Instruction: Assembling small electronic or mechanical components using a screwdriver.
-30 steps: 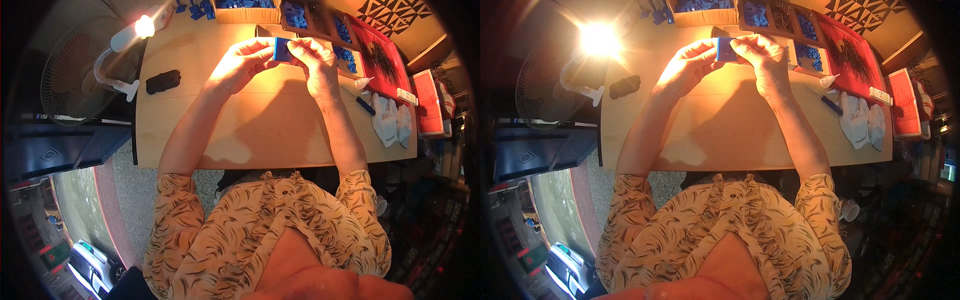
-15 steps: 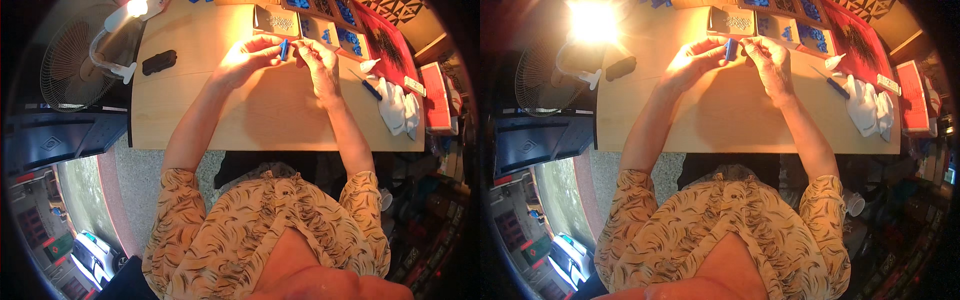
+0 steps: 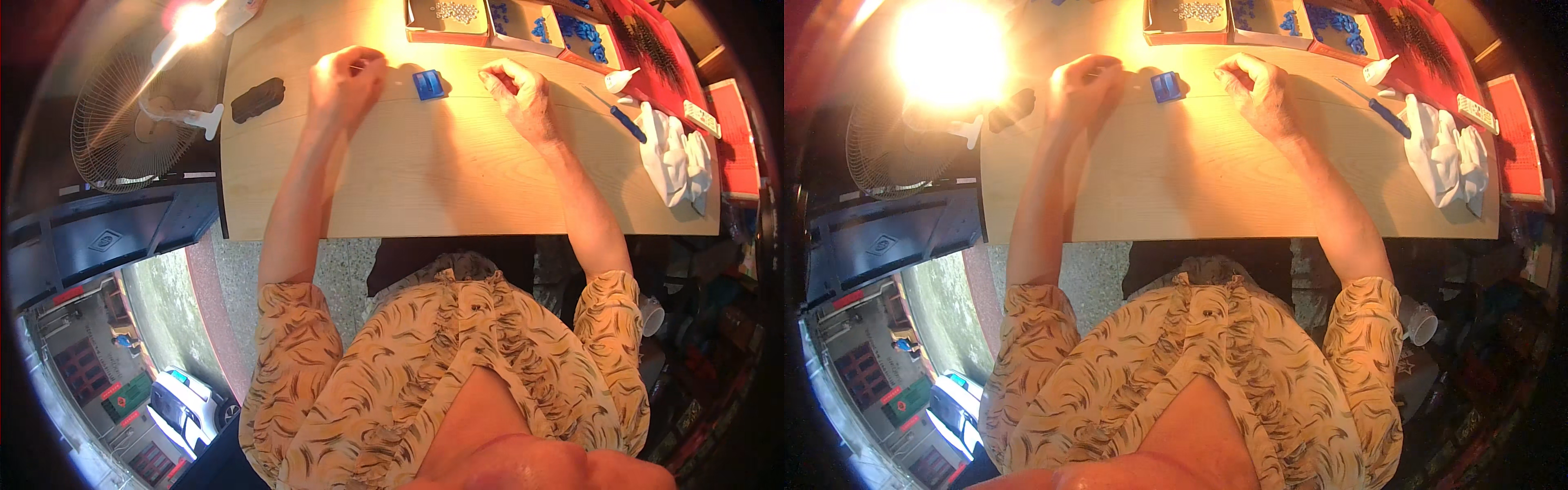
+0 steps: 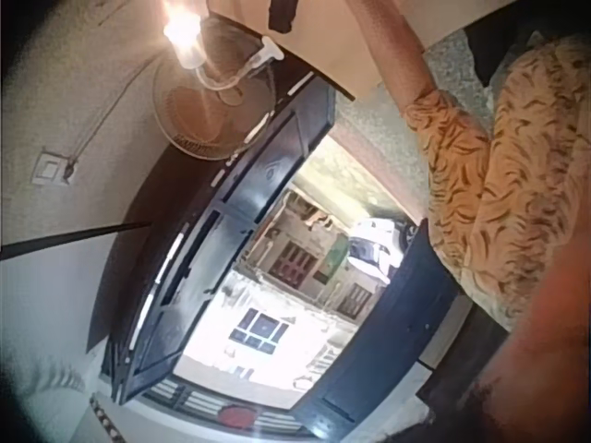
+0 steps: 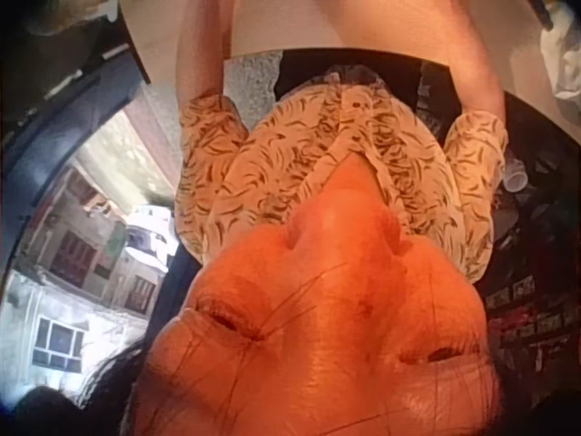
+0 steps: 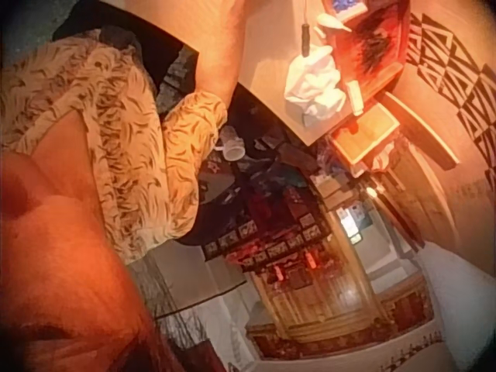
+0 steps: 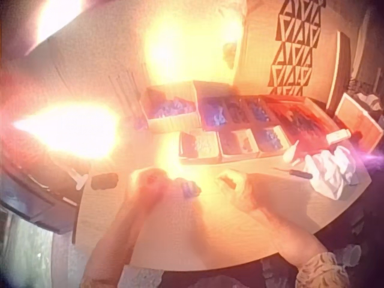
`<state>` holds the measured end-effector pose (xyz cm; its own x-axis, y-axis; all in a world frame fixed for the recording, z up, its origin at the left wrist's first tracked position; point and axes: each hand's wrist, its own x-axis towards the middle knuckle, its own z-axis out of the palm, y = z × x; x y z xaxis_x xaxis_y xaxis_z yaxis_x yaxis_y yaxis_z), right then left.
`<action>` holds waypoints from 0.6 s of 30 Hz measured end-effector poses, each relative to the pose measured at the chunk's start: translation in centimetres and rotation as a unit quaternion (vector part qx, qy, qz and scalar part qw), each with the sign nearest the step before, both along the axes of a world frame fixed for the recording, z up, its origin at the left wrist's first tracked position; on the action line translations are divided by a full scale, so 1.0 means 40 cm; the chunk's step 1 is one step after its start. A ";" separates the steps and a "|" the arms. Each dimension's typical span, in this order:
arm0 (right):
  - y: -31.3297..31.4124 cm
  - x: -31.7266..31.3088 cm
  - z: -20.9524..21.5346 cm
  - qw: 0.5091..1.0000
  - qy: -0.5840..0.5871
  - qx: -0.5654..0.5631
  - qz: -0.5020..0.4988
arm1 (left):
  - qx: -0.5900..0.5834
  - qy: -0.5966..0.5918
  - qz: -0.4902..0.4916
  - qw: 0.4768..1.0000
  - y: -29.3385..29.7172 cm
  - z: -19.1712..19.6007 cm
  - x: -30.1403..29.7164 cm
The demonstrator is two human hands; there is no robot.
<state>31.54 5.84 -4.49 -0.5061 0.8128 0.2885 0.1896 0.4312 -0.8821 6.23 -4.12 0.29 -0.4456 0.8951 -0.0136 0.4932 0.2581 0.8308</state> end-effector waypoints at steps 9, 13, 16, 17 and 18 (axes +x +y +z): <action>-0.007 0.001 -0.018 0.999 -0.004 0.049 0.005 | -0.036 -0.023 -0.158 0.987 0.026 0.002 0.052; 0.006 -0.003 -0.012 0.996 0.006 0.092 0.015 | 0.087 0.012 -0.241 0.966 0.052 -0.066 0.097; 0.006 0.003 -0.019 0.996 0.022 0.082 -0.001 | 0.054 0.050 -0.291 0.954 0.049 -0.038 0.156; 0.007 0.003 -0.020 0.996 0.033 0.082 -0.001 | 0.059 0.052 -0.296 0.952 0.044 -0.046 0.166; 0.001 0.005 -0.016 0.998 0.019 0.057 -0.007 | 0.083 0.062 -0.297 0.949 0.039 -0.053 0.174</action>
<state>31.74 5.89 -5.14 -0.4822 0.7801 0.3986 0.1629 0.5269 -0.8342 13.17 -2.54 -1.81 0.1504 0.9742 0.1685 0.6074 -0.2255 0.7617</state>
